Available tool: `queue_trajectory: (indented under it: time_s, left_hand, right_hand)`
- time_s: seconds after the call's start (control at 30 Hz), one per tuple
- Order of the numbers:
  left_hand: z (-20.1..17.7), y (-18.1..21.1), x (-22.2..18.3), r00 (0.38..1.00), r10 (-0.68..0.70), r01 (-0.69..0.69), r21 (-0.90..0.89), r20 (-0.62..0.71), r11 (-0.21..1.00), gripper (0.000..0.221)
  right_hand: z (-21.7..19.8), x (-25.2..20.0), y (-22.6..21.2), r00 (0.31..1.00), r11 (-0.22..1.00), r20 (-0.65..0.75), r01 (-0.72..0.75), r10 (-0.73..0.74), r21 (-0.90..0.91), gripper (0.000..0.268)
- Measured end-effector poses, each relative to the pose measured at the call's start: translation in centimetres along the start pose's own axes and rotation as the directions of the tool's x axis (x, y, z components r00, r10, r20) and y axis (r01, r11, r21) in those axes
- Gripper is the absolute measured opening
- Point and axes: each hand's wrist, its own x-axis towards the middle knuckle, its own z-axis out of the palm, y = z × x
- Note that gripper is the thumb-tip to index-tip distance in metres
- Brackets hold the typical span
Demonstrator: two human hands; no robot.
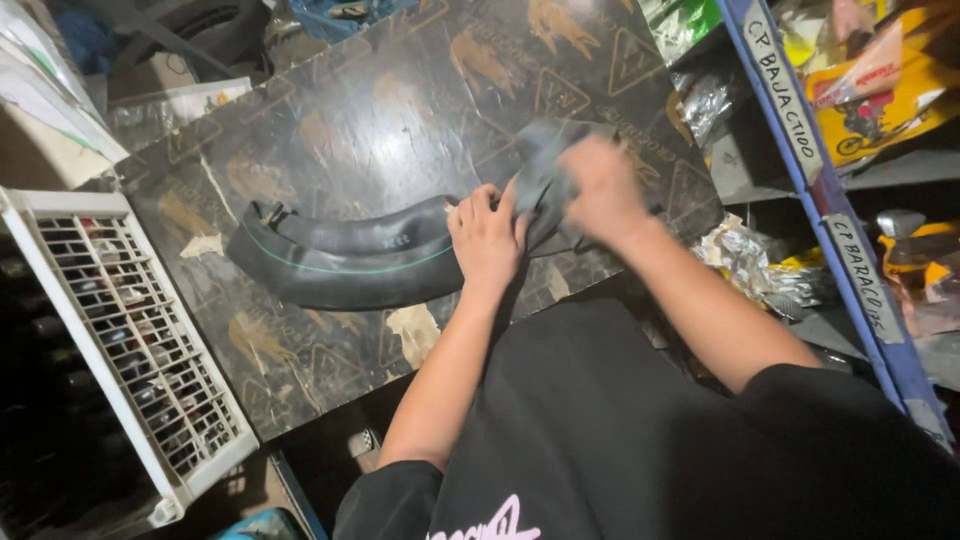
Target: Cleaning a motorcycle inner tube by wiping it down with a rag.
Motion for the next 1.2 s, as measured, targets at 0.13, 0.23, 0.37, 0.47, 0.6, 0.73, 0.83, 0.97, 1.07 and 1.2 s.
queue_trajectory:
  time_s: [0.13, 0.23, 0.37, 0.47, 0.6, 0.73, 0.83, 0.97, 1.07, 1.2]
  left_hand:
    - [1.1, -0.3, 0.0, 1.000, 0.000, 0.001, 0.013, -0.017, 1.000, 0.019]
    - [0.1, 0.6, -0.1, 1.000, -0.025, 0.024, 0.036, 0.012, 0.999, 0.037]
    - [1.3, 0.2, -0.1, 0.993, -0.089, 0.088, 0.020, 0.082, 0.996, 0.054]
    - [0.8, 0.3, 0.1, 0.986, -0.095, 0.092, 0.032, 0.134, 0.995, 0.070]
    - [-1.5, 1.5, 1.0, 0.997, -0.081, 0.081, -0.019, 0.018, 0.997, 0.044]
    - [1.1, -0.1, 0.4, 0.997, -0.048, 0.048, 0.001, 0.066, 0.999, 0.039]
    - [1.5, -0.2, -0.2, 0.982, -0.059, 0.056, 0.024, 0.180, 0.998, 0.079]
    - [1.2, 0.1, 0.2, 0.995, -0.058, 0.059, -0.004, 0.083, 0.998, 0.042]
    - [1.0, 0.1, 0.0, 0.995, -0.057, 0.058, -0.008, 0.085, 0.998, 0.042]
    - [1.3, -0.3, 0.2, 0.989, -0.043, 0.041, 0.015, 0.145, 0.999, 0.069]
  right_hand:
    - [-1.3, 1.1, -2.1, 0.971, 0.993, 0.216, 0.091, -0.104, 0.070, 0.040]
    - [-0.8, 2.0, 1.7, 0.774, 0.899, 0.479, -0.430, 0.414, -0.082, 0.054]
    - [-0.1, 0.0, -1.0, 0.932, 0.979, 0.299, -0.191, 0.205, -0.074, 0.064]
    - [-2.1, 1.7, -2.4, 0.821, 0.961, 0.504, -0.260, 0.270, -0.091, 0.059]
    - [-2.4, 2.5, 3.8, 0.958, 0.952, 0.041, -0.276, 0.283, -0.130, 0.038]
    - [-2.2, 2.1, -1.6, 0.623, 0.668, 0.445, -0.740, 0.643, 0.072, 0.039]
    - [-0.2, -0.9, 0.5, 0.861, 0.952, 0.420, -0.306, 0.286, -0.020, 0.055]
    - [-0.7, 2.1, 4.0, 0.867, 0.907, 0.267, -0.397, 0.420, -0.138, 0.040]
    - [0.2, -0.4, 1.1, 0.896, 0.922, 0.237, -0.334, 0.375, -0.194, 0.036]
    - [-1.0, -1.7, -2.8, 0.905, 0.955, 0.311, -0.255, 0.290, -0.149, 0.031]
